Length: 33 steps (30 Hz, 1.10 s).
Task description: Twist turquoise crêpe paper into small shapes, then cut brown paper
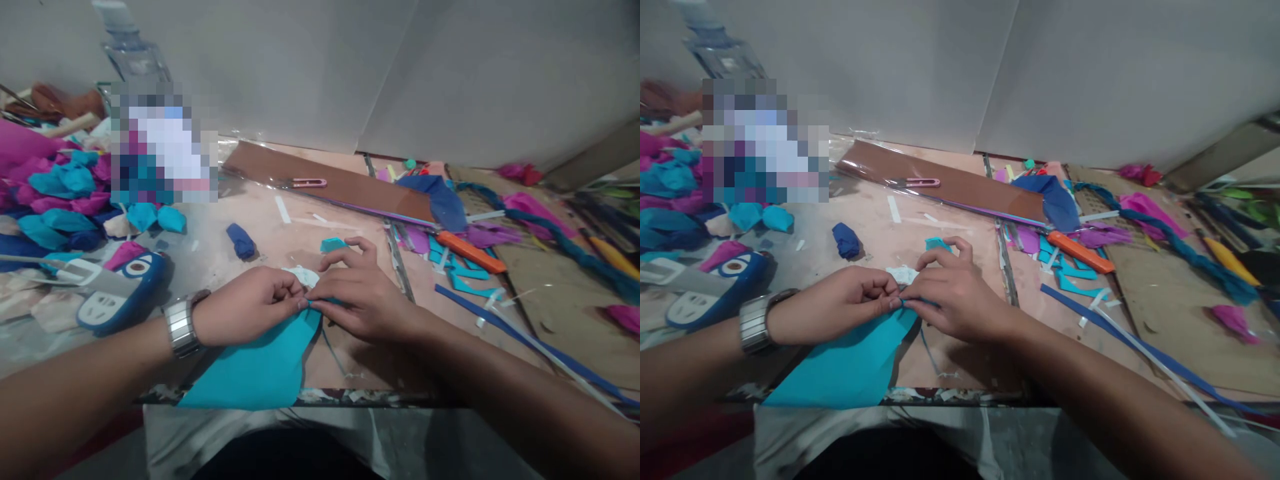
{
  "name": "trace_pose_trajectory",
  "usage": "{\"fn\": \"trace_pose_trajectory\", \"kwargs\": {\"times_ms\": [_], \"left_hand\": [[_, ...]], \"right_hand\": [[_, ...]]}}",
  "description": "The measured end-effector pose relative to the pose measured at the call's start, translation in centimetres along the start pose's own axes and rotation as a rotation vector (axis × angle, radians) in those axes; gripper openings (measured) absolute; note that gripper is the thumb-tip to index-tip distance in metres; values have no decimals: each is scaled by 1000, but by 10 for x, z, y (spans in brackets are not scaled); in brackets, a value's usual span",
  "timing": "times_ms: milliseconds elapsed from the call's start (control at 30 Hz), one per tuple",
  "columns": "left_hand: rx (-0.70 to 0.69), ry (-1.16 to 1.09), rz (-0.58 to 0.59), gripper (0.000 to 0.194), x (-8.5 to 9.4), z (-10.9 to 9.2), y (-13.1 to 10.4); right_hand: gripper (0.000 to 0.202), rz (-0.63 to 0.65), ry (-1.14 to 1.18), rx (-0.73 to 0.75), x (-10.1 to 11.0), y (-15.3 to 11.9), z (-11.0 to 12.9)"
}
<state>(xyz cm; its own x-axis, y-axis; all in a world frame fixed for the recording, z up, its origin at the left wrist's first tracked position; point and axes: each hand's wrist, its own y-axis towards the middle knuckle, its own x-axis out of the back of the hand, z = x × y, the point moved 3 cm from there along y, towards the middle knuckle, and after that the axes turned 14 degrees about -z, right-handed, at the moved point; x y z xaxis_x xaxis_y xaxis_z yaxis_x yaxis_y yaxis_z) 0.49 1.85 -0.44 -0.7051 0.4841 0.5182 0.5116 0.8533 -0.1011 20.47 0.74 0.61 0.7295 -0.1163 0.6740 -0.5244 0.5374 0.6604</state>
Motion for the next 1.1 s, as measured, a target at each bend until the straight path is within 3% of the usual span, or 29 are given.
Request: {"fn": "trace_pose_trajectory", "kwargs": {"times_ms": [133, 367, 633, 933, 1100], "left_hand": [[-26, 15, -12, 31, 0, -3, -2], [-130, 233, -147, 29, 3, -16, -7], [-238, 358, -166, 26, 1, -19, -9], [-164, 294, -173, 20, 4, -21, -10], [-213, 369, -196, 16, 2, -20, -10]], "right_hand": [[6, 20, 5, -17, 0, 0, 1], [7, 63, -27, -115, 0, 3, 4], [10, 164, -52, -156, -1, 6, 11], [5, 149, -72, -171, 0, 5, 9], [7, 188, -57, -200, 0, 7, 12]]}}
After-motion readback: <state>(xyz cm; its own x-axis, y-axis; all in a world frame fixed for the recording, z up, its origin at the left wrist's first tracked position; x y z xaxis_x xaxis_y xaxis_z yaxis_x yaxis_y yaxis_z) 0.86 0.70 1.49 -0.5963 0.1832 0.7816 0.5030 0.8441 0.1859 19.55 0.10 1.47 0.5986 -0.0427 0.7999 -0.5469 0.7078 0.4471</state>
